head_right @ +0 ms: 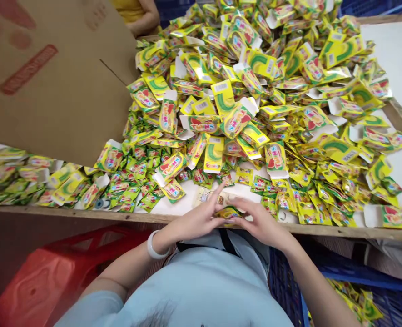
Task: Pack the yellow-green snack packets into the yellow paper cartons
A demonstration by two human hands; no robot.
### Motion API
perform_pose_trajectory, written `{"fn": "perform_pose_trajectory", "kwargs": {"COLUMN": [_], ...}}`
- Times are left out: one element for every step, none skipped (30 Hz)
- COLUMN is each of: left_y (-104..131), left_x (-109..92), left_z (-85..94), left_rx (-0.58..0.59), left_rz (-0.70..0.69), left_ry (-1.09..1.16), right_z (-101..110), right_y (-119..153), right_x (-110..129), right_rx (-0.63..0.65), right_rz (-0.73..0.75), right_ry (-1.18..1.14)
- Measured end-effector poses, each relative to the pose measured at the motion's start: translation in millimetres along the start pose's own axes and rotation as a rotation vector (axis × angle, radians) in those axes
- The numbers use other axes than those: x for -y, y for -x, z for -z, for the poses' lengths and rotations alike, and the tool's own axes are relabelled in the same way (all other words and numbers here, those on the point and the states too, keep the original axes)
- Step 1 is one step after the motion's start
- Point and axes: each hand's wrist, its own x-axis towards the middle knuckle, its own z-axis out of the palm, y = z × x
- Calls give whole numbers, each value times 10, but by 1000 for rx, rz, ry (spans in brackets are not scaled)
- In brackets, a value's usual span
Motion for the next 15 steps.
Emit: {"fn": "perform_pose_trajectory", "kwargs": {"left_y": [23,47,74,104,136,171,204,236,264,288,309,328,348,370,397], "left_x": [-24,-45,-56,-53,-28,22,97,192,300,408,502,570,601,590,538], "left_z": [-12,-1,40,113,219,353,507,668,826,967,1082,1165,1215,1233,1227], "left_rx": [11,30,38,-3,-80,-190,-326,-458,-552,-595,-596,-585,-569,-549,-527], "left_rz": [3,10,17,20,19,20,29,47,85,135,172,202,213,205,182], "left_ry": [-74,-144,-209,-279,-362,-461,-570,-680,-771,-834,-873,-896,-907,-908,-900], "right_z": [-16,-29,-33,-23,4,47,99,151,191,208,195,148,70,-31,-144], "right_y": [3,11,25,46,71,99,124,144,155,155,144,121,88,46,-2], "right_x": [1,-1,-10,-29,-57,-92,-127,-156,-173,-172,-151,-111,-56,9,75], "right_rx": [63,86,70,24,-42,-107,-174,-232,-273,-298,-312,-316,-305,-274,-233], "right_rz": [20,30,32,27,18,6,-5,-7,2,22,48,83,123,169,221], "right_ry": [9,32,60,91,117,137,150,157,162,169,179,192,205,216,226]}}
